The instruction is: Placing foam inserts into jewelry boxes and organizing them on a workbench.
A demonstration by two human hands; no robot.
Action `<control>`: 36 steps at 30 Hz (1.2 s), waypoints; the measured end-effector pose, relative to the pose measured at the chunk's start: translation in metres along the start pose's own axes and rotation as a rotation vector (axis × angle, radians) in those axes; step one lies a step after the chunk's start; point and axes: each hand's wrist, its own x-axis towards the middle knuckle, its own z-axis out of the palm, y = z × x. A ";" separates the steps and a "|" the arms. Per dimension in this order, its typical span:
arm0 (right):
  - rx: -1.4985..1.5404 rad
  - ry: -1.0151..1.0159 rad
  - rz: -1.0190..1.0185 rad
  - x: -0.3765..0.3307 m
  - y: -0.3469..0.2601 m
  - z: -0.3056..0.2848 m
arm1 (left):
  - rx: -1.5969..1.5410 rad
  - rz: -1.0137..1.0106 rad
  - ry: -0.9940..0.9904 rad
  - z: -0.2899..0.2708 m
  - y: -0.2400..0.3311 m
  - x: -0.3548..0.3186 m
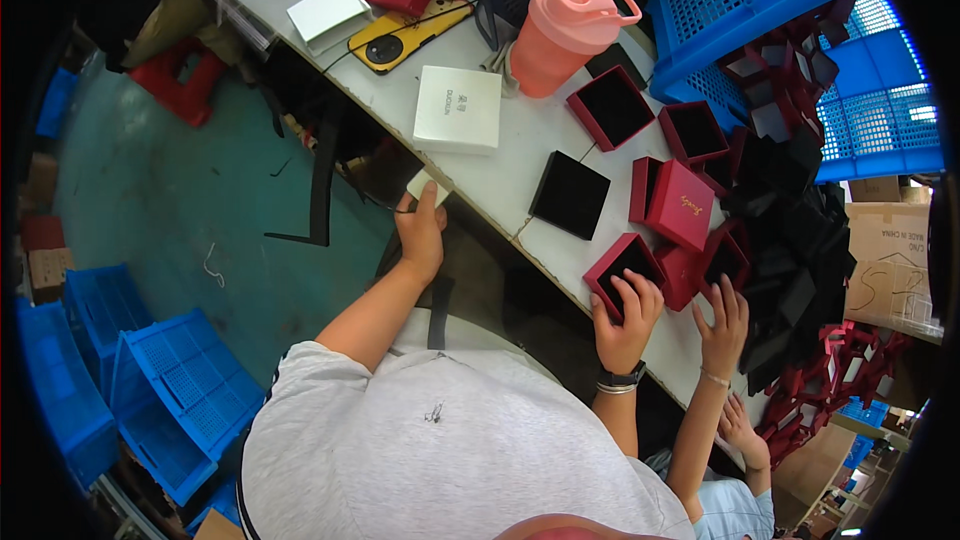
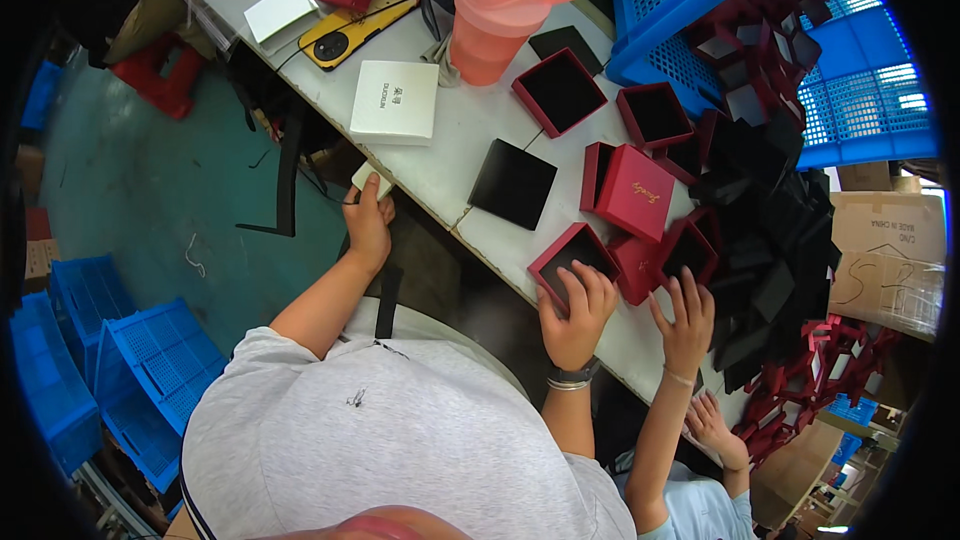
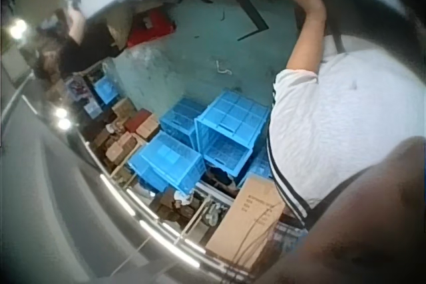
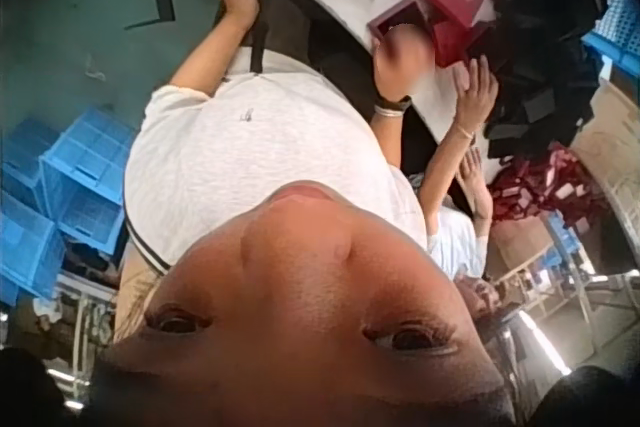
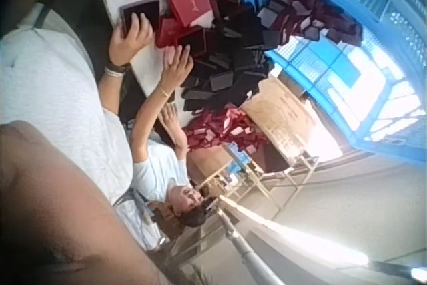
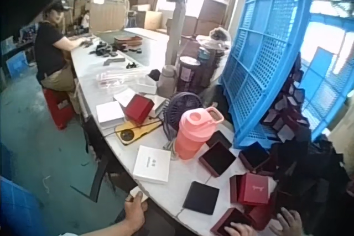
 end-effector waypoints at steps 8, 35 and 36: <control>-0.003 -0.015 0.014 0.003 0.001 -0.001 | 0.018 -0.005 -0.085 -0.001 0.004 0.008; 0.018 0.042 -0.031 0.000 0.006 -0.002 | 0.903 0.969 -0.622 0.065 0.118 -0.032; 0.018 0.047 -0.029 -0.001 0.005 -0.003 | 0.906 0.759 -0.565 0.092 0.135 -0.015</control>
